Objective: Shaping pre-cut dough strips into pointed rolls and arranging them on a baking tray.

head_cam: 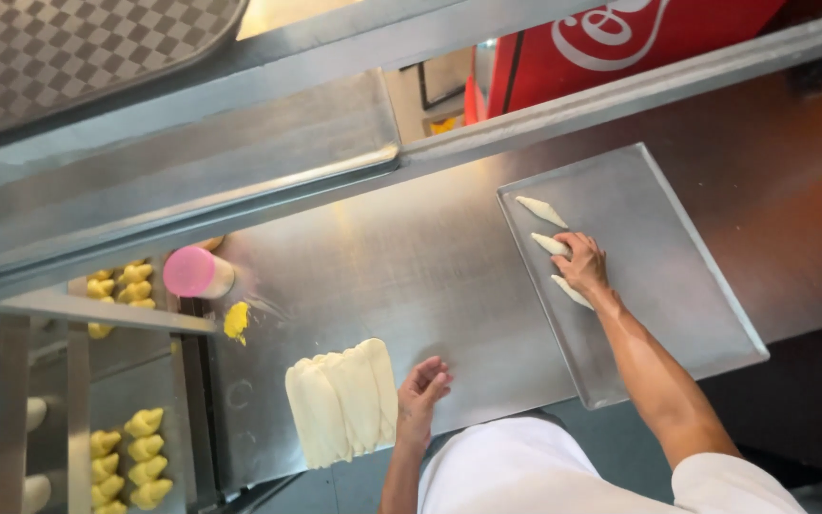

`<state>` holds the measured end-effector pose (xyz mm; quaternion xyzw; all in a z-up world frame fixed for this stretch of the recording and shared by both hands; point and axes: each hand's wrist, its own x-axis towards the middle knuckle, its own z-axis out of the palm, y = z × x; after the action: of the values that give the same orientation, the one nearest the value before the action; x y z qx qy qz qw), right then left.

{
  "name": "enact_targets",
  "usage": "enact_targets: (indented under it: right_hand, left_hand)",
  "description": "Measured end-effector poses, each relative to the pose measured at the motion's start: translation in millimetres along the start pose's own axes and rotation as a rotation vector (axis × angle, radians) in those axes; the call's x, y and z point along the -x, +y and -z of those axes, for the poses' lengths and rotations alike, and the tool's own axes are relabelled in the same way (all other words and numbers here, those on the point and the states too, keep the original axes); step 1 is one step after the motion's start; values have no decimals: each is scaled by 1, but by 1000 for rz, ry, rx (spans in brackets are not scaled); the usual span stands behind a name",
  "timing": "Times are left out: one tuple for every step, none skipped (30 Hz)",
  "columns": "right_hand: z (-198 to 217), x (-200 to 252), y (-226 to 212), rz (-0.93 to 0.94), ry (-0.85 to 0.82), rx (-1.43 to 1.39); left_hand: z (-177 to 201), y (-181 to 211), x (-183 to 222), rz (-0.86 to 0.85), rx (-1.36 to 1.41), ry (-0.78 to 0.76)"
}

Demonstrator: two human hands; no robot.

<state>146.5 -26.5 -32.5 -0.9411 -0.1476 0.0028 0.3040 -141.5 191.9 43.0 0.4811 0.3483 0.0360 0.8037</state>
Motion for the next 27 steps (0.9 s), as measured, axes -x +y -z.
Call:
enact_targets:
  right_hand:
    - [0,3,2,18,-16,-3]
    - [2,2,4,65,-5,6]
    - [4,1,7,112,7,14]
    - [9,-4,7,122,-12,16]
    - [13,-10,8,143,-58,-40]
    - [16,-9,10,152,-107,-97]
    - [27,2,9,149,-128,-97]
    - [38,6,5,159,-80,-98]
    - [50,12,1,170,-32,-99]
    - [57,21,2,178,-41,-97]
    - [64,32,4,169,-65,-142]
    - [70,46,5,153,-86,-186]
    - [67,54,9,153,-93,-185]
    - [63,61,13,150,-127,-156]
    - [58,69,15,147,-160,-127]
    - [57,70,17,153,-171,-126]
    - [56,71,17,152,-160,-100]
    - [54,73,15,154,-152,-76]
    - [55,73,16,163,-165,-77]
    - [54,71,16,211,-125,-103]
    - [54,69,14,259,-85,-130]
    - [53,66,20,277,-90,-134]
    - [51,64,25,280,-111,-143]
    - [45,66,27,286,-149,-158]
    - [53,68,25,308,-171,-167]
    - [55,66,20,418,-102,-30]
    - [57,63,13,528,-27,102]
  left_hand:
    - [-5,-3,7,-5,11,21]
    - [-11,-5,13,45,17,68]
    - [-19,-6,17,95,23,115]
    - [-23,-17,12,101,35,131]
    - [-28,-29,7,75,51,123]
    - [-29,-41,5,59,59,114]
    - [-39,-37,11,73,63,130]
    - [-49,-29,12,78,3,102]
    - [-58,-21,13,83,-57,74]
    - [-62,-22,11,83,-48,82]
    - [-65,-23,9,78,-48,92]
    - [-66,-23,8,77,-52,98]
    - [-69,-21,9,81,-49,102]
    - [-72,-18,10,84,-92,87]
    - [-74,-15,11,87,-134,72]
    - [-77,-10,13,89,-127,82]
    - [-79,-4,15,80,-185,57]
    - [-79,2,18,71,-242,37]
    - [-76,-1,21,73,-234,50]
    - [-71,-2,21,32,-230,60]
    - [-66,-4,22,-8,-227,69]
    - [-59,-11,22,-18,-218,83]
    - [-49,-18,22,-63,-192,91]
    - [-36,-27,29,-100,-165,117]
    - [-24,-41,33,-103,-155,148]
    - [-9,-54,37,-144,-144,132]
    - [7,-66,40,-184,-135,116]
